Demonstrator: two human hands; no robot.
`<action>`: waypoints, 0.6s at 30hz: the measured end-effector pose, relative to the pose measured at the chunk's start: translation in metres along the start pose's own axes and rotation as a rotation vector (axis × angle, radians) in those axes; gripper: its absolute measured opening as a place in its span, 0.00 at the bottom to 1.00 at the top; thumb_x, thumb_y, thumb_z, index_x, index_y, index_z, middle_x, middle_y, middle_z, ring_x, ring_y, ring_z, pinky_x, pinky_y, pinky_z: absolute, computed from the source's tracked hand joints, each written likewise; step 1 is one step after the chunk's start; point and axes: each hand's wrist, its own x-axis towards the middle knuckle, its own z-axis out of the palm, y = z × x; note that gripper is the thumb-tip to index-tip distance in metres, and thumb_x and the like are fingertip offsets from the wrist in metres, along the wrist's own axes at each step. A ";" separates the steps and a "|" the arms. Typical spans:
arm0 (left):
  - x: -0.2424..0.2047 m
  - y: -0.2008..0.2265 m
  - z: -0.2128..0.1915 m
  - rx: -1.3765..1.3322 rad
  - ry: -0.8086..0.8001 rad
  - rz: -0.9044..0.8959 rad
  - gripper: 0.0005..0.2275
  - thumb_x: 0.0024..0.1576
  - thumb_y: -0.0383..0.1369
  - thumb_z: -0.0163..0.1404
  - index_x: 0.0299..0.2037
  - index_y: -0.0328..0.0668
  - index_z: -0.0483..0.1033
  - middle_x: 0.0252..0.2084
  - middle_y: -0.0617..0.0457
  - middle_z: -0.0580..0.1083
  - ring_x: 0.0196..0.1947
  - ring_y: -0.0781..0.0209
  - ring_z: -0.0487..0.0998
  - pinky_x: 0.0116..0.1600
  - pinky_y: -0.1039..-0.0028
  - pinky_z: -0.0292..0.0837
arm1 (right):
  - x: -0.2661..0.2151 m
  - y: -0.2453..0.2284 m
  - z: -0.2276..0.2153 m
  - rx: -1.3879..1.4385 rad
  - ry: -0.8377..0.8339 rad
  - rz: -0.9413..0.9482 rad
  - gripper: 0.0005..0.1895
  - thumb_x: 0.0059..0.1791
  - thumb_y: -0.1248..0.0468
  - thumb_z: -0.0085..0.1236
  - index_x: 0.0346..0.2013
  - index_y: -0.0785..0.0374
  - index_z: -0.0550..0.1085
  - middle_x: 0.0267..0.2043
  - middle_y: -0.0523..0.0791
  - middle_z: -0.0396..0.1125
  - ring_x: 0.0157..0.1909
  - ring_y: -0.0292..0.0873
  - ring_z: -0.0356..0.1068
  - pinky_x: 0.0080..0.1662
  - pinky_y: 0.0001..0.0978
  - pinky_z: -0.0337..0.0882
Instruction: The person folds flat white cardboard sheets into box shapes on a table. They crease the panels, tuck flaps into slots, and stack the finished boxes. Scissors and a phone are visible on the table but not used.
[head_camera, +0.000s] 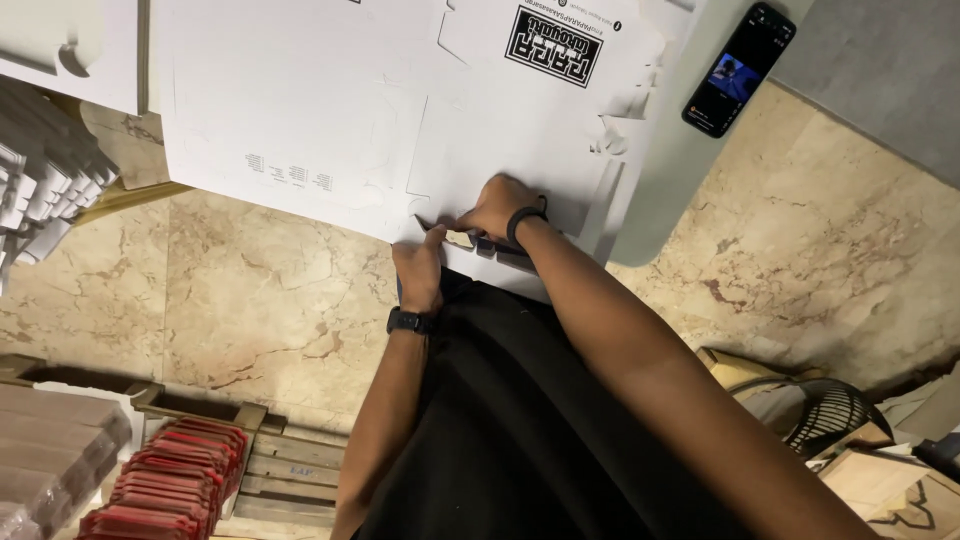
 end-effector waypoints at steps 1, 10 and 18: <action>-0.004 0.009 0.004 -0.001 0.000 0.004 0.18 0.52 0.32 0.58 0.42 0.15 0.76 0.36 0.36 0.74 0.40 0.54 0.75 0.43 0.59 0.71 | 0.003 0.004 0.000 0.000 0.003 -0.003 0.18 0.38 0.41 0.66 0.17 0.50 0.81 0.13 0.39 0.69 0.28 0.42 0.77 0.40 0.30 0.71; -0.008 0.038 -0.001 0.027 0.010 -0.023 0.39 0.51 0.43 0.65 0.63 0.18 0.61 0.59 0.28 0.68 0.65 0.35 0.68 0.62 0.52 0.69 | 0.013 -0.003 0.002 0.227 0.002 -0.020 0.22 0.45 0.44 0.58 0.16 0.56 0.79 0.09 0.42 0.64 0.15 0.39 0.67 0.25 0.25 0.66; 0.014 0.042 0.013 0.368 -0.004 0.092 0.21 0.46 0.44 0.68 0.30 0.28 0.81 0.26 0.46 0.78 0.31 0.51 0.83 0.34 0.59 0.76 | -0.002 -0.051 -0.002 0.066 -0.023 0.015 0.22 0.40 0.40 0.63 0.16 0.54 0.81 0.12 0.42 0.68 0.21 0.40 0.73 0.30 0.29 0.72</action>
